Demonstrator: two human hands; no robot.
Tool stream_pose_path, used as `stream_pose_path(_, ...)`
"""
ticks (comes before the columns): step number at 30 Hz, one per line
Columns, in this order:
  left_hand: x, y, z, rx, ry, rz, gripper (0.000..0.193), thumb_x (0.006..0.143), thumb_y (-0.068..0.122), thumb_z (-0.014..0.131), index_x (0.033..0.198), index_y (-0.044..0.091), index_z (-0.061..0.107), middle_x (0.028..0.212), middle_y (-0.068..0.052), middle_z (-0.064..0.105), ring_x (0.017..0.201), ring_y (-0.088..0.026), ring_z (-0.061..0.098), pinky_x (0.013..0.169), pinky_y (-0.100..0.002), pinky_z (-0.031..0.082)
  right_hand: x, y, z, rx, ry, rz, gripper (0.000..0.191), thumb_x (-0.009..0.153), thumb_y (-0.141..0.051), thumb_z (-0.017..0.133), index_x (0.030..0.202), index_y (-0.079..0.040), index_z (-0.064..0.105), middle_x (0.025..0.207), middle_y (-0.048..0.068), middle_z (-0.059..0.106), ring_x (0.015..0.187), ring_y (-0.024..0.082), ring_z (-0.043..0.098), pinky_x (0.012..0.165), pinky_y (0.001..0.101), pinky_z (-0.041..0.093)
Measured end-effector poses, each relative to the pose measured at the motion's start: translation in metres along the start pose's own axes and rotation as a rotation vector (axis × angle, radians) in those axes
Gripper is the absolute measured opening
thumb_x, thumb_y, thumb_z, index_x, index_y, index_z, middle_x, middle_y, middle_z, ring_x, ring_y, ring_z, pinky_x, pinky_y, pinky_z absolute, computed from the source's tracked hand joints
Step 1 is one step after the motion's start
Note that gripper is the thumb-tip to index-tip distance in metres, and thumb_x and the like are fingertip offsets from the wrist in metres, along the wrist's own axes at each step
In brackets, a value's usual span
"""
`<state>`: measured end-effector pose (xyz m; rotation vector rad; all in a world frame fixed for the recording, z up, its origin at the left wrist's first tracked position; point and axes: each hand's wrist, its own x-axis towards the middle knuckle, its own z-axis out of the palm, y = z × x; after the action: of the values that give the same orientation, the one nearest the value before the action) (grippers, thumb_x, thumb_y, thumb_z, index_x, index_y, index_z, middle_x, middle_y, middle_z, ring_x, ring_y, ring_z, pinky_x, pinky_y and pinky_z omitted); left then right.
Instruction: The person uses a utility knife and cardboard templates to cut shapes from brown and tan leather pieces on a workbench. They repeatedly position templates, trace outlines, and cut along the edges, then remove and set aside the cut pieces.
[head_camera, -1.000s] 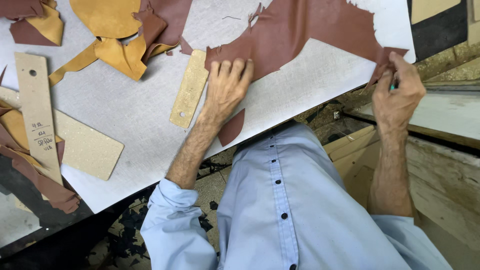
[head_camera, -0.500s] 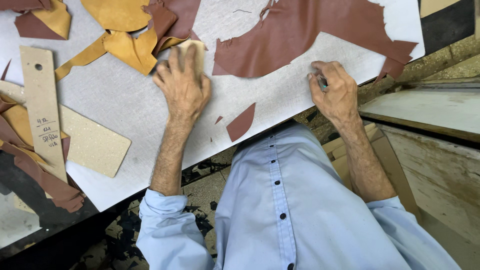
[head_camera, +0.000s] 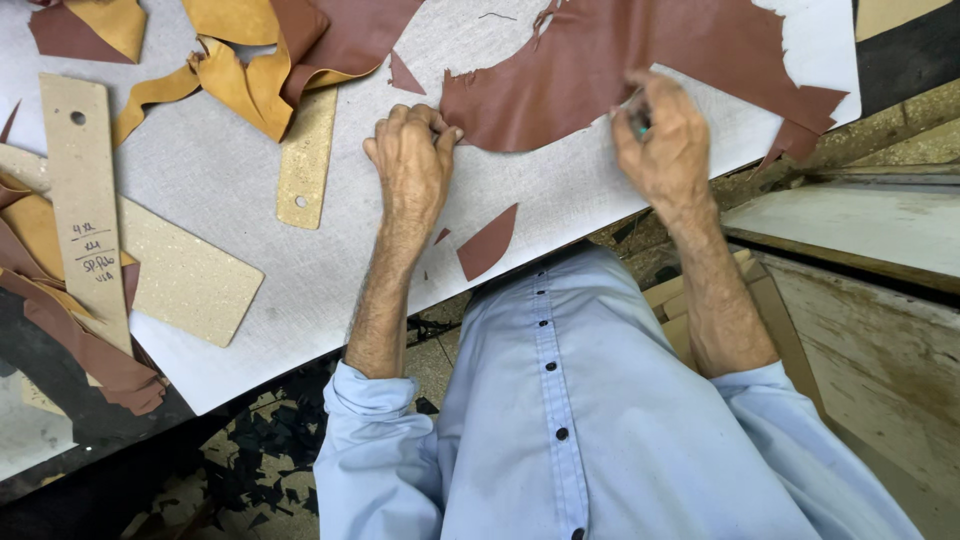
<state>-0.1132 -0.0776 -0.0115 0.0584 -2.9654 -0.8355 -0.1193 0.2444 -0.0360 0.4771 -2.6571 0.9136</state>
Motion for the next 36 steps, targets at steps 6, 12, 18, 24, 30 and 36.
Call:
stream_pose_path(6,-0.024,-0.025,-0.013,-0.033,0.026,0.155,0.018,0.098,0.018,0.080,0.092,0.002,0.073,0.084,-0.009,0.067,0.075,-0.021,0.052,0.079,-0.043,0.034,0.028,0.072,-0.042,-0.334,0.222,-0.053,0.031,0.096,-0.008,0.078,0.121,0.003,0.065,0.111,0.017,0.066,0.102,0.021,0.068,0.080,0.0333,0.063)
stream_pose_path(12,-0.116,-0.013,0.006,0.281,-0.106,0.216,0.008,0.103,0.012,0.072,0.097,0.007,0.075,0.090,-0.010,0.069,0.074,-0.017,0.053,0.075,-0.038,0.037,0.033,0.090,-0.062,-0.124,-0.016,0.258,0.025,0.105,-0.014,0.083,0.105,0.006,0.069,0.095,0.018,0.069,0.078,0.022,0.069,0.063,0.0358,0.058)
stream_pose_path(18,-0.167,0.056,-0.023,-0.018,-0.743,0.305,0.028,0.098,0.025,0.073,0.116,0.004,0.070,0.103,-0.017,0.068,0.086,-0.024,0.061,0.080,-0.044,0.049,0.035,0.017,-0.089,-0.042,-0.428,0.300,0.021,0.107,-0.017,0.072,0.104,0.004,0.070,0.079,0.018,0.068,0.048,0.016,0.054,0.036,0.0328,0.044)
stream_pose_path(24,-0.104,0.053,-0.025,-0.199,-0.031,0.482,0.093,0.079,0.031,0.084,0.153,0.005,0.034,0.157,-0.028,0.033,0.145,-0.045,0.038,0.120,-0.057,0.037,-0.012,-0.094,-0.116,0.613,-0.703,-0.125,0.020,0.089,-0.015,0.079,0.079,-0.005,0.064,0.058,0.001,0.056,0.044,0.006,0.052,0.037,0.0273,0.035)
stream_pose_path(30,-0.106,0.046,-0.011,-0.134,-0.123,0.501,0.056,0.112,0.018,0.074,0.155,0.028,0.040,0.147,0.007,0.052,0.136,-0.008,0.056,0.123,-0.032,0.045,-0.006,-0.073,-0.207,1.013,-0.523,0.285,0.025,0.084,-0.017,0.075,0.106,-0.004,0.075,0.087,0.015,0.079,0.074,0.014,0.075,0.063,0.0246,0.061)
stream_pose_path(36,-0.106,0.077,-0.049,-0.686,-0.151,0.515,0.129,0.066,0.048,0.094,0.159,0.000,0.020,0.154,-0.033,0.040,0.140,-0.045,0.046,0.115,-0.054,0.042,-0.009,-0.041,-0.219,0.603,-0.857,0.314,0.042,0.090,-0.028,0.065,0.120,0.000,0.073,0.102,0.017,0.078,0.088,0.020,0.077,0.078,0.0337,0.065)
